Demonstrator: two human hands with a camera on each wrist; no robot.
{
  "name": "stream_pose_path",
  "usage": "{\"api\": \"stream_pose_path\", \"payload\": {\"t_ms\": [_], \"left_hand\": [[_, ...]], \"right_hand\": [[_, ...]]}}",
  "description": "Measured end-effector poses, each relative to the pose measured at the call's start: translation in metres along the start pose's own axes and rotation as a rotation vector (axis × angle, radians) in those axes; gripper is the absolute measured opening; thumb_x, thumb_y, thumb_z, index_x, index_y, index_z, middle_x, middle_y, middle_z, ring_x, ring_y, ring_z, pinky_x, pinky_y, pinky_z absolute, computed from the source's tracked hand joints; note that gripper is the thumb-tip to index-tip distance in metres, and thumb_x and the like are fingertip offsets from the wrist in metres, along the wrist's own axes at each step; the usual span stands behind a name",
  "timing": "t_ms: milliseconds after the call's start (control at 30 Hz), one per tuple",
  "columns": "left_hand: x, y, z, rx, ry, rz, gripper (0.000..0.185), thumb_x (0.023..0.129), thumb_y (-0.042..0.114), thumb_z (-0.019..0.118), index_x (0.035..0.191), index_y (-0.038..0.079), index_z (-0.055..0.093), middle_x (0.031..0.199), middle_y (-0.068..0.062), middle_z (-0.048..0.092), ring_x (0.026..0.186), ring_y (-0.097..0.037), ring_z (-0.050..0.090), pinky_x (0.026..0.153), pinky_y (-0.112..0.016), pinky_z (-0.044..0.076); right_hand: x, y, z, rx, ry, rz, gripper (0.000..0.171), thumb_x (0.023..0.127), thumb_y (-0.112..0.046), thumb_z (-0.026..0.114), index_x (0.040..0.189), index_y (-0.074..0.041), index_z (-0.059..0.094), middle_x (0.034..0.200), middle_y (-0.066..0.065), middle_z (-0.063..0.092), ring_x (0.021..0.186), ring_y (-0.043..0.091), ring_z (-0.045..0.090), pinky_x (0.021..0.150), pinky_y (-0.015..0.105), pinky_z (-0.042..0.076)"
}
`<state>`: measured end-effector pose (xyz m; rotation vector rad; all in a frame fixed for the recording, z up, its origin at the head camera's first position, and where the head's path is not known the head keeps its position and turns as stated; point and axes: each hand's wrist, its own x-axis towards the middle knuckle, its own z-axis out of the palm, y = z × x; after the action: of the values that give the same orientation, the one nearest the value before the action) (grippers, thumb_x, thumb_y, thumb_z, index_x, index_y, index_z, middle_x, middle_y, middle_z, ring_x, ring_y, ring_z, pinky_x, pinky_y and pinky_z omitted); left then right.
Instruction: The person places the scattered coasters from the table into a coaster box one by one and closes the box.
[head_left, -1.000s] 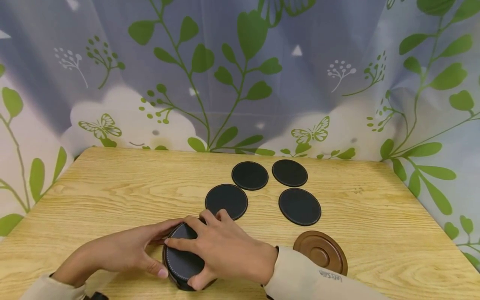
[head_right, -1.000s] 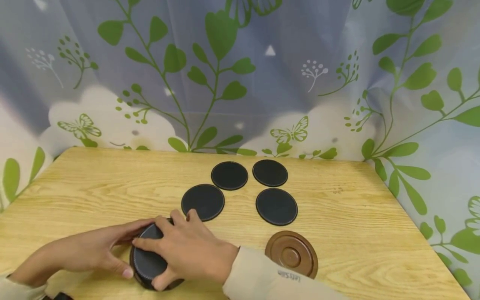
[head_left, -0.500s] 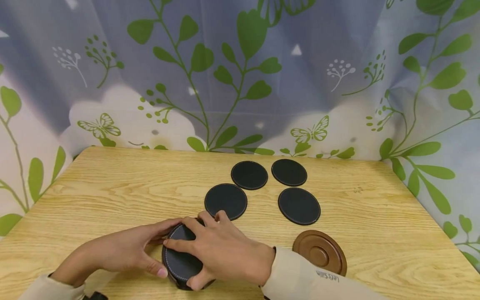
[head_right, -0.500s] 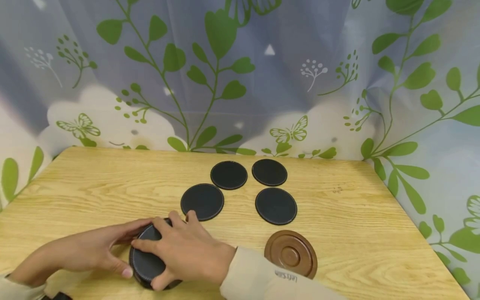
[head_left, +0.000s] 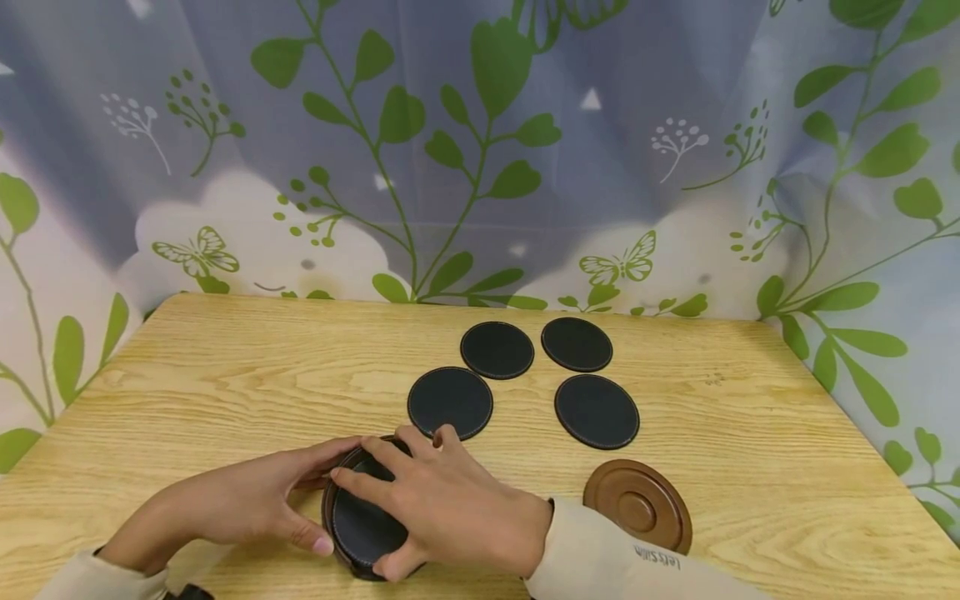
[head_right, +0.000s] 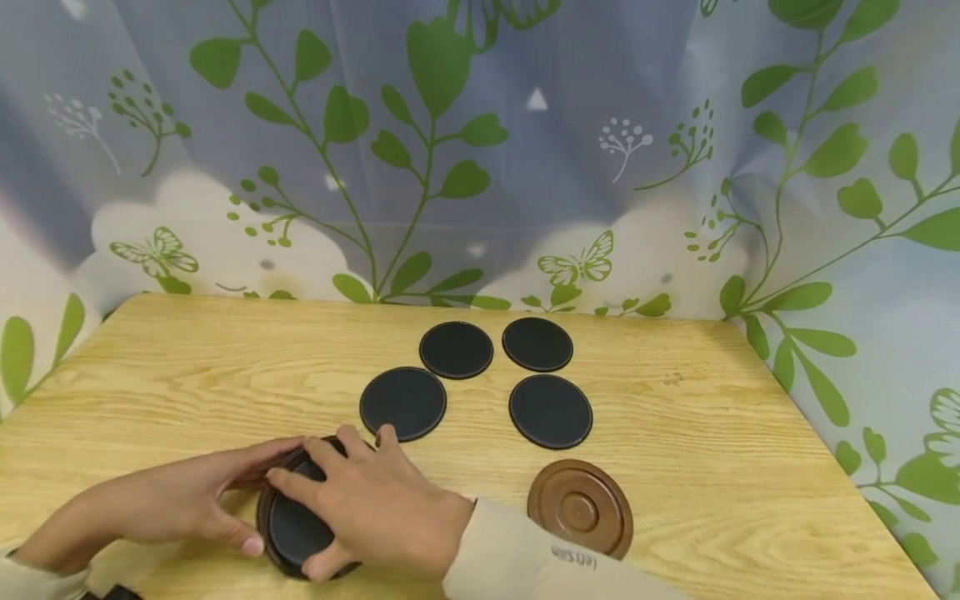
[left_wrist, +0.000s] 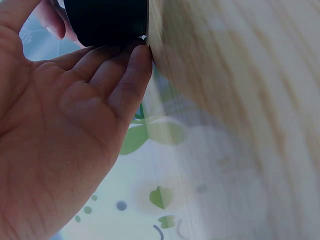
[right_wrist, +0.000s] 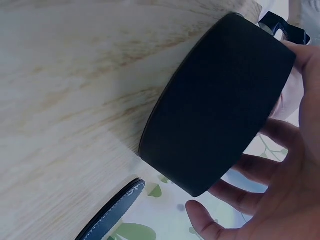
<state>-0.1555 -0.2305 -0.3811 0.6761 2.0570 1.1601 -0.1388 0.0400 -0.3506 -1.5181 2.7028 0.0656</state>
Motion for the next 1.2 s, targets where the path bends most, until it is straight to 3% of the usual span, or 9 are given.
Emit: {"api": "stream_pose_path", "payload": {"t_ms": [133,433,700,867,1033,1200], "left_hand": [[0.000,0.000,0.000,0.011,0.006,-0.007,0.101,0.093,0.027,0.080,0.169,0.010,0.016,0.172,-0.027,0.018,0.153,-0.052,0.032,0.105,-0.011,0.038],[0.000,0.000,0.000,0.004,0.006,0.014,0.101,0.093,0.027,0.080,0.169,0.009,0.017,0.172,-0.026,0.019,0.153,-0.053,0.032,0.100,-0.005,0.034],[0.000,0.001,0.001,0.007,0.001,0.030,0.101,0.092,0.027,0.081,0.170,0.015,0.018,0.173,-0.023,0.021,0.153,-0.051,0.033,0.102,-0.007,0.034],[0.001,0.002,0.001,-0.011,-0.006,0.064,0.100,0.092,0.026,0.081,0.169,0.012,0.019,0.172,-0.023,0.022,0.153,-0.051,0.032,0.103,-0.006,0.033],[0.002,0.003,0.002,-0.025,-0.008,0.096,0.098,0.092,0.024,0.081,0.169,0.013,0.021,0.172,-0.020,0.026,0.153,-0.050,0.033,0.107,-0.008,0.035],[0.001,0.002,0.003,-0.019,-0.004,0.128,0.098,0.091,0.022,0.082,0.168,0.014,0.023,0.170,-0.021,0.031,0.152,-0.052,0.035,0.107,-0.008,0.034]], "right_hand": [[0.000,0.000,-0.001,0.012,-0.005,0.005,0.088,0.092,-0.070,0.067,0.165,-0.035,0.033,0.168,0.000,0.039,0.141,0.025,0.048,0.093,0.051,0.053],[-0.001,0.000,0.000,0.030,-0.011,0.019,0.092,0.089,-0.073,0.068,0.165,-0.035,0.032,0.169,0.000,0.037,0.144,0.024,0.046,0.096,0.054,0.052],[-0.006,0.005,-0.006,0.095,-0.042,0.069,0.094,0.087,-0.077,0.066,0.166,-0.039,0.030,0.166,-0.003,0.040,0.144,0.023,0.045,0.097,0.054,0.050],[-0.014,0.012,-0.008,0.106,-0.029,0.113,0.096,0.085,-0.078,0.067,0.165,-0.039,0.031,0.164,-0.002,0.044,0.144,0.022,0.044,0.097,0.053,0.048],[-0.026,0.024,-0.010,0.107,-0.021,0.175,0.098,0.083,-0.076,0.072,0.164,-0.039,0.033,0.166,0.001,0.042,0.148,0.024,0.043,0.105,0.061,0.046],[-0.040,0.037,-0.013,0.099,-0.001,0.219,0.100,0.081,-0.074,0.074,0.164,-0.037,0.034,0.165,0.003,0.044,0.149,0.028,0.042,0.102,0.062,0.047]]}}
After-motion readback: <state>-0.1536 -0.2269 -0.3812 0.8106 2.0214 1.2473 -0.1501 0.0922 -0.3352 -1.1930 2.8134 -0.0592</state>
